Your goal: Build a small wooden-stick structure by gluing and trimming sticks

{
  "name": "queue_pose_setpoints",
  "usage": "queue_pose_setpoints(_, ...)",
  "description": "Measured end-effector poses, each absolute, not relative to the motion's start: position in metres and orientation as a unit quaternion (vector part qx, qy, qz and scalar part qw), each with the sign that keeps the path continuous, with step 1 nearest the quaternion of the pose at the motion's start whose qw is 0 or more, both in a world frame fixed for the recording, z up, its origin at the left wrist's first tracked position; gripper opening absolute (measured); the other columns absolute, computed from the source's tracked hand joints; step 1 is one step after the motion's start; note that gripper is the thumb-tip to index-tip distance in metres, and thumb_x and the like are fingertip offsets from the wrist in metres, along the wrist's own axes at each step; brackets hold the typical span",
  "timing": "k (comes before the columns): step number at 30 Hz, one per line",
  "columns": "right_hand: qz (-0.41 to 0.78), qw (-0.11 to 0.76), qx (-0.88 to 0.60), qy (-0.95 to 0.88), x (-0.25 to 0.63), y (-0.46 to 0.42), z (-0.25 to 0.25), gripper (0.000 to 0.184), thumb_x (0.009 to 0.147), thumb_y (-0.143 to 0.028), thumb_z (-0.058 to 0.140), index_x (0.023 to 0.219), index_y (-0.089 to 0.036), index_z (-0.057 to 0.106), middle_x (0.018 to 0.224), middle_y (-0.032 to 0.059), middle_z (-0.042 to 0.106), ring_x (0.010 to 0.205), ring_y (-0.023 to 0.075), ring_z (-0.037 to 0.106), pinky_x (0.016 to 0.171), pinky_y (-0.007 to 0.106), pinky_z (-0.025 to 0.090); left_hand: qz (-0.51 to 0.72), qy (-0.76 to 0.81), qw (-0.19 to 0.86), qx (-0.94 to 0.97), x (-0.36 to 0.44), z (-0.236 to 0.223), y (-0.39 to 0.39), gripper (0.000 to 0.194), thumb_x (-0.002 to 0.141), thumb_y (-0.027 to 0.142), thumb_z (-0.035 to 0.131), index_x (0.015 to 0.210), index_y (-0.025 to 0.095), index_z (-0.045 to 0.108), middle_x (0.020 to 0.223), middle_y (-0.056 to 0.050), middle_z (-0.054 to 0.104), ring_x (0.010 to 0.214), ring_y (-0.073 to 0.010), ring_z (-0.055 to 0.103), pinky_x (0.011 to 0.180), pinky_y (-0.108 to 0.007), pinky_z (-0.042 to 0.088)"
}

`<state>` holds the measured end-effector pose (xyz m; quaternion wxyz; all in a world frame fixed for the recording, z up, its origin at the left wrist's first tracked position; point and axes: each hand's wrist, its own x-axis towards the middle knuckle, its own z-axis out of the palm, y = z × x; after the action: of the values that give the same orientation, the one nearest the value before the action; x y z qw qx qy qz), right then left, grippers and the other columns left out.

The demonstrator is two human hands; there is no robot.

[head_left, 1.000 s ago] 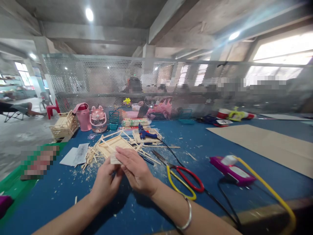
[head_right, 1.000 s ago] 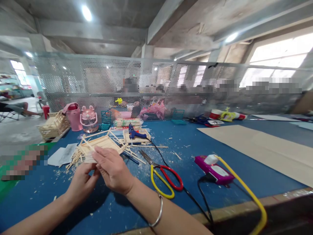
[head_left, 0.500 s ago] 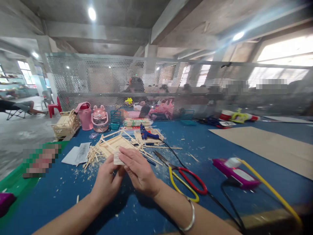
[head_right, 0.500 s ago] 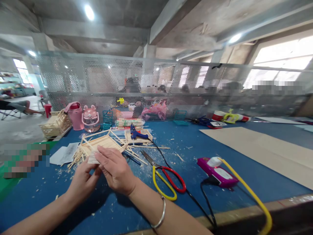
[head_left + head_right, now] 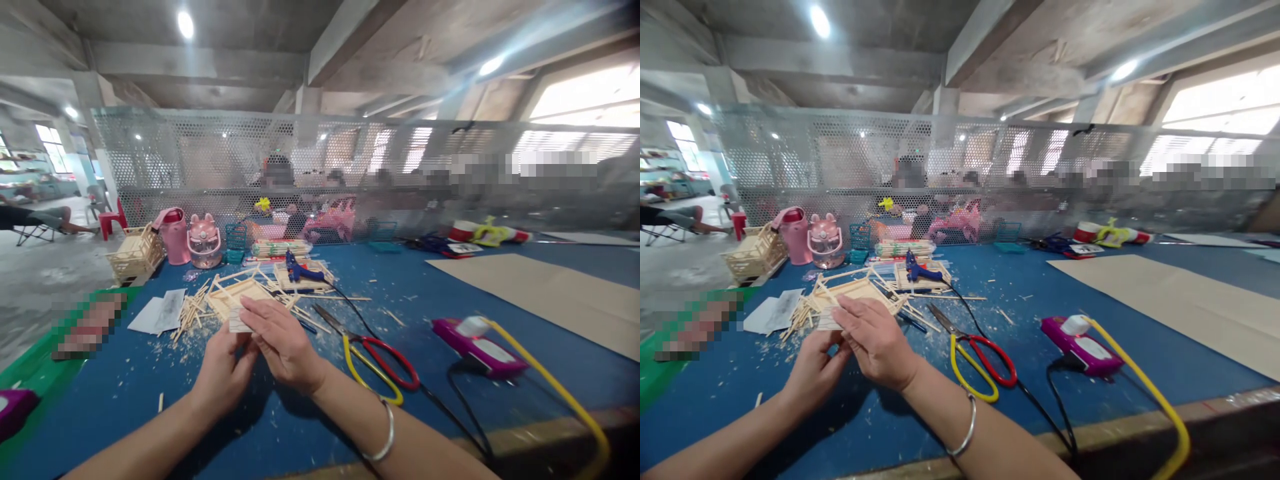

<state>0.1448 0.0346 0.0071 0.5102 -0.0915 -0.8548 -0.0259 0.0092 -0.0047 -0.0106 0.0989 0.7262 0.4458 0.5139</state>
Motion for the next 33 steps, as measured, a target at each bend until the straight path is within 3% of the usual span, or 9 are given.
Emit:
queue_pose_setpoints(3,-0.032,0.521,-0.096,-0.848,0.144,0.034,0.007,0.039,0.085,-0.012,0.042,0.124,-0.016,0.047,0.124,0.0172,0.054,0.118,0.0188,0.049,0.092,0.040,0.045,0.516,0.444,0.094,0.727,0.008,-0.010,-0.005,0.022,0.081,0.019,0.044,0.070,0.018,0.063,0.084,-0.008,0.065,0.080,-0.0180,0.058,0.074,-0.029,0.046)
queue_pose_setpoints(8,-0.041,0.519,-0.086,-0.849,0.142,0.033,0.008,0.040,0.085,-0.013,0.042,0.125,-0.017,0.047,0.126,0.0158,0.053,0.117,0.0187,0.050,0.092,0.041,0.045,0.499,0.448,0.097,0.735,0.010,-0.011,-0.006,0.020,0.078,0.016,0.045,0.071,0.017,0.063,0.087,-0.008,0.066,0.073,-0.0176,0.056,0.070,-0.030,0.046)
queue_pose_setpoints(16,-0.001,0.571,-0.191,-0.799,0.156,0.042,0.006,0.038,0.088,-0.012,0.039,0.123,-0.021,0.050,0.124,0.0113,0.056,0.116,0.0176,0.051,0.096,0.040,0.042,0.509,0.482,0.091,0.707,0.001,-0.001,-0.003,0.032,0.086,0.030,0.043,0.057,0.017,0.052,0.068,-0.002,0.052,0.067,-0.0132,0.051,0.065,-0.025,0.041)
queue_pose_setpoints(23,-0.008,0.490,-0.127,-0.863,0.148,0.040,0.004,0.035,0.087,-0.015,0.041,0.119,-0.019,0.053,0.122,0.0113,0.058,0.114,0.0180,0.052,0.092,0.040,0.044,0.506,0.472,0.098,0.715,0.006,-0.009,-0.003,0.027,0.084,0.027,0.045,0.063,0.017,0.059,0.076,-0.005,0.058,0.071,-0.0152,0.053,0.068,-0.027,0.043)
queue_pose_setpoints(33,0.015,0.500,-0.126,-0.856,0.149,0.041,0.002,0.033,0.088,-0.016,0.041,0.118,-0.018,0.054,0.120,0.0122,0.059,0.115,0.0167,0.052,0.092,0.039,0.045,0.498,0.466,0.108,0.724,0.005,-0.006,-0.005,0.031,0.086,0.030,0.044,0.060,0.017,0.056,0.068,-0.003,0.054,0.068,-0.0143,0.051,0.066,-0.025,0.042)
